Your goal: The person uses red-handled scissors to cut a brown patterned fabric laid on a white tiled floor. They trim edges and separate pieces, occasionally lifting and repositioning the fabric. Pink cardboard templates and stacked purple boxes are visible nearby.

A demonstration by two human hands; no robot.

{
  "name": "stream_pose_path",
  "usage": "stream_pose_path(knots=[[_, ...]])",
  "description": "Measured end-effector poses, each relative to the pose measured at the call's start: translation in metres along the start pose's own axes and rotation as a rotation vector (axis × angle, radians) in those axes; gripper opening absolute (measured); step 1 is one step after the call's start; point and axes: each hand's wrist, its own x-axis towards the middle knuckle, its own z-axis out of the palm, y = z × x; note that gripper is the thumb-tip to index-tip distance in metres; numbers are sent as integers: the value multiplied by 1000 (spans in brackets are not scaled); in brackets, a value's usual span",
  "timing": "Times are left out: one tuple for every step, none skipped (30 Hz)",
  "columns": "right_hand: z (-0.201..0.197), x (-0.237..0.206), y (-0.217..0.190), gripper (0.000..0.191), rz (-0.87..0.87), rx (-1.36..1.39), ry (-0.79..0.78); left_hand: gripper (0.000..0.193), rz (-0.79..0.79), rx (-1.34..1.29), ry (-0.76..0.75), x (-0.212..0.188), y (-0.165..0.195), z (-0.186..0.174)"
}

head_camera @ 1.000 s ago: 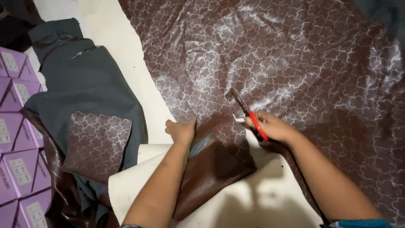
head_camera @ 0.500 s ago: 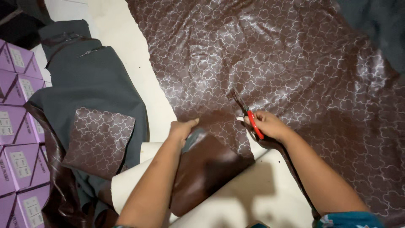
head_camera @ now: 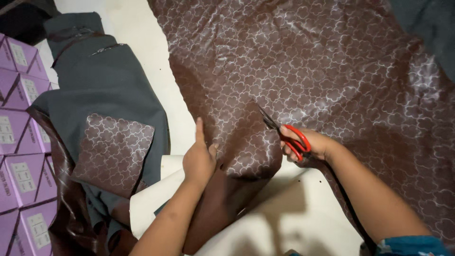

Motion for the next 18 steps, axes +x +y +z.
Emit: stream_pose_path(knots=[[1,2,-1,72,-6,-23,-9,77,-19,58,-50,-4,-2,-1],[2,6,-2,75,-15,-46,-16,56,106,44,29,-6,-5,-1],[3,9,-3,79,-23,-68,-22,37,231,29,107,-8,-8,0],[4,14,-5,79,-46,-62,5,23,358,12,182,-9,-12,2],[4,18,-8,78,-67,-56,36,22,357,2,192,-10,-15,5],[4,23,-11,78,-95,-54,67,22,359,-8,209,-10,-17,8],[4,28,-15,74,-108,-65,74,22,362,-17,229,-9,-19,11],[5,33,-18,71,-120,-74,80,23,366,-32,229,-9,-21,13],[5,37,-21,69,-129,-84,86,24,369,-48,226,-9,-23,15],[6,41,-24,69,-158,-82,70,24,371,-64,225,-9,-24,17],[7,44,-26,70,-186,-80,53,24,377,-82,232,-9,-24,17],[8,47,-27,70,-214,-78,35,23,382,-99,238,-10,-25,18],[9,49,-28,69,-225,-67,28,23,386,-115,245,-10,-25,17],[11,50,-29,67,-237,-54,22,22,377,-119,247,-11,-25,17],[12,51,-30,66,-251,-40,17,22,371,-123,248,-12,-25,16],[12,51,-31,64,-221,-41,26,21,365,-129,249,-12,-24,15],[13,50,-31,62,-193,-43,36,21,362,-164,247,-13,-23,14],[13,50,-32,61,-164,-45,46,21,358,-200,244,-13,-23,13]])
